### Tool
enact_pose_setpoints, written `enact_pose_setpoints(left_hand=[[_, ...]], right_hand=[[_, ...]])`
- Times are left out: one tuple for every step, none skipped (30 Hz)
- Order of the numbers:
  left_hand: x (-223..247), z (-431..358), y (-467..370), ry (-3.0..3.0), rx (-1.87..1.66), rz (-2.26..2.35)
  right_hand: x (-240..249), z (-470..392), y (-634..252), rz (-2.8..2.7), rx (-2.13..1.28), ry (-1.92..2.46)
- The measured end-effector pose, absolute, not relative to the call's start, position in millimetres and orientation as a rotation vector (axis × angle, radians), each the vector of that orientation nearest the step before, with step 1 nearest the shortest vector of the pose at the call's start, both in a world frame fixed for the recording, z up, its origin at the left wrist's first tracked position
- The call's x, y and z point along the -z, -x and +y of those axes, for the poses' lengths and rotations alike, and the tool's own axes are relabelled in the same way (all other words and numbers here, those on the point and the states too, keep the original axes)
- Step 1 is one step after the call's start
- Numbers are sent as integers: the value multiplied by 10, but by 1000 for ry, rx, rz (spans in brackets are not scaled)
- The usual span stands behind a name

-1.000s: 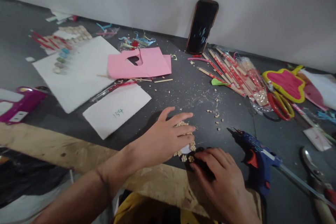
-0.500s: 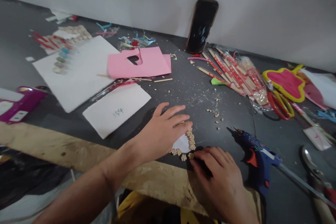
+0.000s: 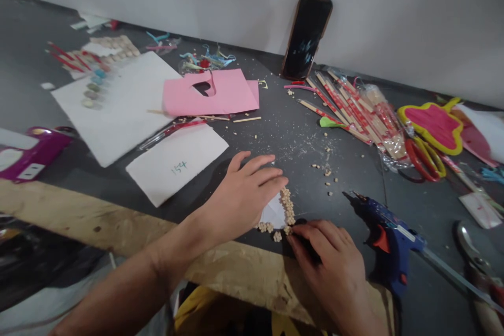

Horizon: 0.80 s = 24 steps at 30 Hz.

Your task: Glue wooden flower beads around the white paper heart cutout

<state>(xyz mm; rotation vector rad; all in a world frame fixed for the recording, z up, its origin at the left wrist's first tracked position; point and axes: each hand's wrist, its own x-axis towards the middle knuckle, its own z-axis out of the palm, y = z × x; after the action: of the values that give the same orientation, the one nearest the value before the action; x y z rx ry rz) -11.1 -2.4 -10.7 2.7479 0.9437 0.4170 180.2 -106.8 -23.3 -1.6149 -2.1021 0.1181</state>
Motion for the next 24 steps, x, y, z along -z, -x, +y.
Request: enact_pose_setpoints(left_hand=[[103,-26,113,-2747,-404,925],[98,-28,116,-2749,-389,897],[94,-30,119,-2752,-378,865],[90,-33,122,-2755,-372,826],[87,-37,123,-2757,-370,783],[85,-43,123,-2755,-370,739],[85,-50,121,-2749,-373,701],[86,-58,117,-2742,-379,670],[88,-66,112,-2735,-385,647],[92,-73,106,-2729,-388,631],[95,-78,101,-2727,-391,619],[99,-81,96,-2729,-390,609],[103,-81,94,-2733,-381,603],[107,-77,94,-2735,-373,604],[111,-70,96,-2735,-367,620],[115,-61,101,-2731,-361,648],[118,-49,108,-2724,-366,689],[120,-37,116,-2715,-376,735],[123,-23,126,-2706,-396,782],[125,-10,136,-2697,-416,829],[126,4,146,-2688,-438,876],[126,17,156,-2680,-468,925],[124,31,165,-2670,-503,976],[122,44,173,-2658,-542,1023]], right_hand=[[237,-1070,-1806,-2096,-129,1610],[242,-1071,-1810,-2089,-135,1607],[246,-1072,-1814,-2082,-133,1605],[249,-1073,-1816,-2076,-126,1604],[251,-1073,-1816,-2075,-116,1604],[252,-1074,-1815,-2076,-104,1606],[253,-1075,-1813,-2081,-96,1609],[252,-1075,-1809,-2085,-91,1615],[252,-1077,-1806,-2091,-88,1621],[251,-1078,-1802,-2097,-85,1625],[251,-1079,-1798,-2100,-81,1628],[251,-1080,-1796,-2104,-80,1630],[251,-1081,-1794,-2104,-84,1633],[250,-1082,-1792,-2104,-88,1633],[247,-1082,-1792,-2103,-89,1632],[243,-1080,-1792,-2100,-89,1631],[237,-1079,-1793,-2101,-90,1631],[230,-1076,-1795,-2102,-90,1629],[224,-1073,-1797,-2104,-92,1628],[218,-1071,-1798,-2106,-102,1630],[215,-1069,-1800,-2107,-117,1635],[214,-1068,-1801,-2107,-133,1638],[215,-1071,-1804,-2109,-143,1635],[219,-1077,-1807,-2112,-148,1634]])
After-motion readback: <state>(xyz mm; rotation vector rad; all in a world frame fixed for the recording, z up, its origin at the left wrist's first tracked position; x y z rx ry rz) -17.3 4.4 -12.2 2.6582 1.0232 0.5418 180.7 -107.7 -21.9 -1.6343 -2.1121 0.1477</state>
